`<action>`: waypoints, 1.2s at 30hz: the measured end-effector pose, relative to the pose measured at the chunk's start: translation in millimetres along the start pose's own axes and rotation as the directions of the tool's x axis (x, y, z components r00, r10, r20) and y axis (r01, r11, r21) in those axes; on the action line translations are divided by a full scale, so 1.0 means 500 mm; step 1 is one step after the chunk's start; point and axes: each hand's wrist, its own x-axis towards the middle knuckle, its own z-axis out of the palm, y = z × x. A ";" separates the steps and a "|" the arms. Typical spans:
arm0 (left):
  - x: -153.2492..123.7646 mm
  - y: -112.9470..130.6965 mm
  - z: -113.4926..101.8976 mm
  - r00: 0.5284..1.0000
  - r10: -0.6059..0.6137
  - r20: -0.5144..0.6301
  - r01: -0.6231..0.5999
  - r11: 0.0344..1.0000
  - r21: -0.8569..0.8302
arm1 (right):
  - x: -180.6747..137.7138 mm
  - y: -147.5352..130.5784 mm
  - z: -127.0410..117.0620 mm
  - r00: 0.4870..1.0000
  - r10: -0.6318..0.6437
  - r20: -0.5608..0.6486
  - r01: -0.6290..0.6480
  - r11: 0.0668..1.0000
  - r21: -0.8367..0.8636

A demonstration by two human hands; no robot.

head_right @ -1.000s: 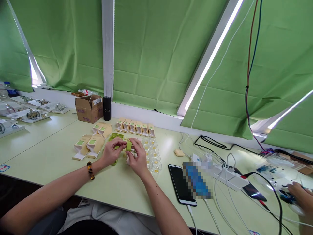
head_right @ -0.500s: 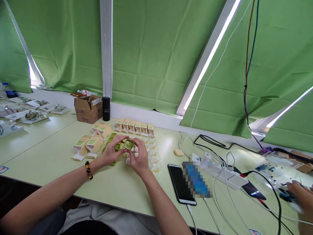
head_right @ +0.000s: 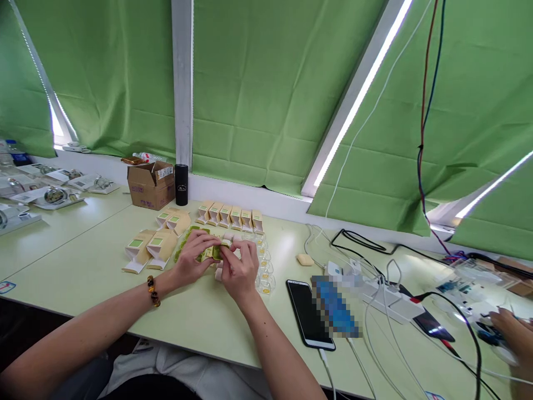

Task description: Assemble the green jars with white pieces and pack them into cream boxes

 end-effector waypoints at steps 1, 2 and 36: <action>-0.001 0.001 0.000 1.000 0.019 0.005 -0.019 1.000 0.022 | -0.001 -0.002 0.001 1.000 -0.011 0.003 0.011 1.000 -0.029; -0.002 0.002 0.001 0.999 0.035 0.009 -0.035 0.999 0.040 | -0.002 -0.004 0.002 1.000 -0.016 0.003 0.016 0.999 -0.052; -0.007 -0.015 0.006 0.991 -0.113 -0.065 0.116 0.992 0.041 | -0.008 -0.015 -0.001 0.982 -0.176 -0.072 0.169 0.981 -0.092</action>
